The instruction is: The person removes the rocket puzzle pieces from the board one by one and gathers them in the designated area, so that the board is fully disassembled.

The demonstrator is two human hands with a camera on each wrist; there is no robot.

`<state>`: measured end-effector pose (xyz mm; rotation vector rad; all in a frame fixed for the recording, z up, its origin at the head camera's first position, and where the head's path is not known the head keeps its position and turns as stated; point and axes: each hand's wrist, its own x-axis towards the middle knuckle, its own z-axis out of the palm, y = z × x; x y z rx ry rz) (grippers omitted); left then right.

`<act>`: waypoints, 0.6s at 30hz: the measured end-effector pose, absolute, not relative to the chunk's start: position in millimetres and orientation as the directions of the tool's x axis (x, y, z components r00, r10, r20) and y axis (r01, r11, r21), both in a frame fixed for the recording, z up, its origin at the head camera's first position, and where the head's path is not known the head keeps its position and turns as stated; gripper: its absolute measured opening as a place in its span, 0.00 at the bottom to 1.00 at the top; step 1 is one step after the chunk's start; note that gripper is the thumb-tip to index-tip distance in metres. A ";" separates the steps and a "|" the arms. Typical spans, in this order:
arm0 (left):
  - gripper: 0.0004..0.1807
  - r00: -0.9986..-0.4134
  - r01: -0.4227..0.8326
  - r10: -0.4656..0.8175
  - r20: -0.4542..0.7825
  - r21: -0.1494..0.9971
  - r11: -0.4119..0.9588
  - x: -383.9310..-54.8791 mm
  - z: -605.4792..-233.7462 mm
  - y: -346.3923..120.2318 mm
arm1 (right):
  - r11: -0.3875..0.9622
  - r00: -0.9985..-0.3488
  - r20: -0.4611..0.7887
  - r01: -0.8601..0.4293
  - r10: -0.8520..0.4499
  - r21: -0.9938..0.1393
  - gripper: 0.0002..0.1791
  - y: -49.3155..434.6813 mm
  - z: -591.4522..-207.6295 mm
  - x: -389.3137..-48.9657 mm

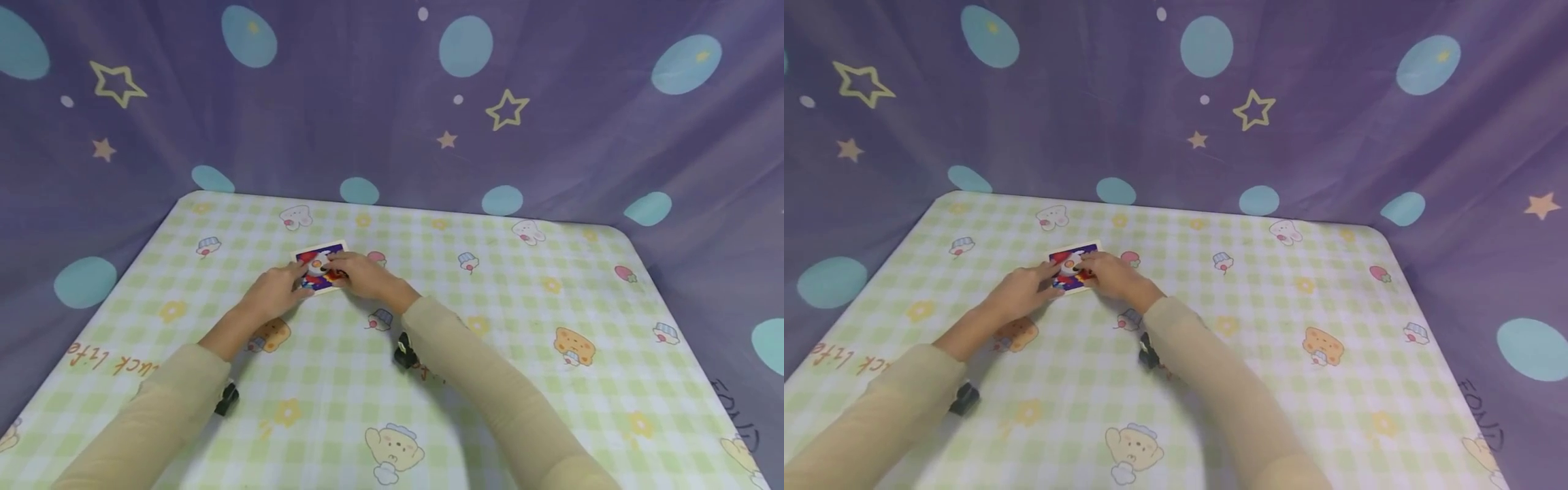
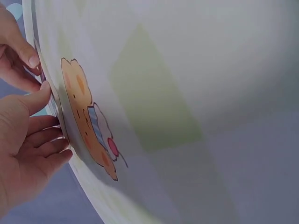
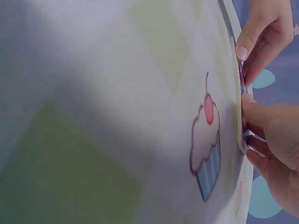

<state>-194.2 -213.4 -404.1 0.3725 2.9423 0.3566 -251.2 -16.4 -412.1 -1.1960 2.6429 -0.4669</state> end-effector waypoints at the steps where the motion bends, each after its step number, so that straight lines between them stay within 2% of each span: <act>1: 0.34 -0.956 0.230 0.268 -0.123 0.260 0.938 -193.7 -403.2 -212.6 | 0.623 -0.651 -0.061 -0.688 -0.756 -0.374 0.24 -14.4 -411.1 -250.5; 11: 0.34 -0.920 0.327 0.368 -0.136 0.251 0.911 -189.3 -399.6 -192.3 | 0.633 -0.648 -0.087 -0.693 -0.757 -0.345 0.23 20.9 -407.4 -237.2; 18: 0.34 -0.901 0.342 0.408 -0.150 0.333 0.879 -187.5 -403.9 -173.7 | 0.663 -0.675 -0.098 -0.669 -0.731 -0.337 0.24 42.2 -405.3 -222.1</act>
